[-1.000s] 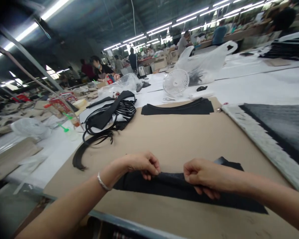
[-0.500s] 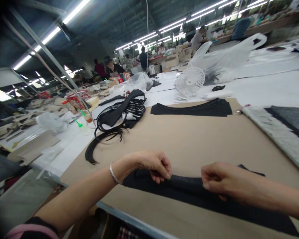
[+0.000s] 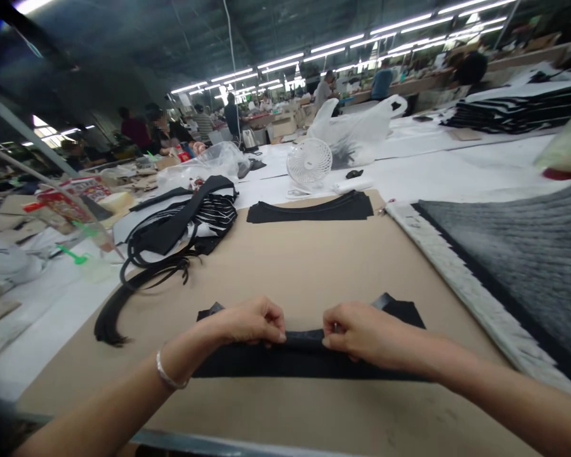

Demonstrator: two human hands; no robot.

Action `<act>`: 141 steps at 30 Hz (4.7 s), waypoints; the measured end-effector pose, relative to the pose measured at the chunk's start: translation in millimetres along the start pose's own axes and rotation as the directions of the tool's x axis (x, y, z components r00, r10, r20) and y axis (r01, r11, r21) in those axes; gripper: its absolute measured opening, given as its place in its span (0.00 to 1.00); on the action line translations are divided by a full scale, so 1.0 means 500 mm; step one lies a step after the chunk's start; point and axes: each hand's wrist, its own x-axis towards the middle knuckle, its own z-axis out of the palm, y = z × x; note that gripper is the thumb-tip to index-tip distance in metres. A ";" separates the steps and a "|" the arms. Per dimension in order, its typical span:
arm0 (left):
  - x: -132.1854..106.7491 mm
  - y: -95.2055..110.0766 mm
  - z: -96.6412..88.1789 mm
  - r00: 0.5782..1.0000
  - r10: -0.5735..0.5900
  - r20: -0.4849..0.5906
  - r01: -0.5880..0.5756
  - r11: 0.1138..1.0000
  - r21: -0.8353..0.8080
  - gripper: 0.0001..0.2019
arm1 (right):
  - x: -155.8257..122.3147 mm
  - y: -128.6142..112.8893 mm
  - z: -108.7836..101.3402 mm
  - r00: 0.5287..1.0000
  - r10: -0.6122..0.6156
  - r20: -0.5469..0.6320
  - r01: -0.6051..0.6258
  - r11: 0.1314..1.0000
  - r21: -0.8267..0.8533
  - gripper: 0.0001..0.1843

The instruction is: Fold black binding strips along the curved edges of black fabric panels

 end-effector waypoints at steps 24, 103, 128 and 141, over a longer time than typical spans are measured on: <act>0.014 -0.027 0.048 0.936 0.019 -0.352 0.077 0.963 0.258 0.03 | 0.032 -0.015 0.069 0.969 0.077 -0.234 -0.137 0.958 -0.252 0.09; 0.049 -0.088 0.185 0.565 0.817 -0.115 -0.423 0.406 0.810 0.25 | 0.006 -0.003 0.070 0.936 -0.007 -0.351 -0.152 0.893 -0.423 0.10; 0.089 -0.102 0.216 0.418 0.905 -0.081 0.001 0.088 0.996 0.21 | -0.030 0.103 -0.040 0.966 0.050 -0.253 -0.140 0.927 -0.349 0.08; 0.097 -0.099 0.216 0.429 0.897 -0.105 0.027 0.103 0.994 0.22 | -0.032 0.101 -0.041 0.951 0.078 -0.300 -0.175 0.934 -0.312 0.05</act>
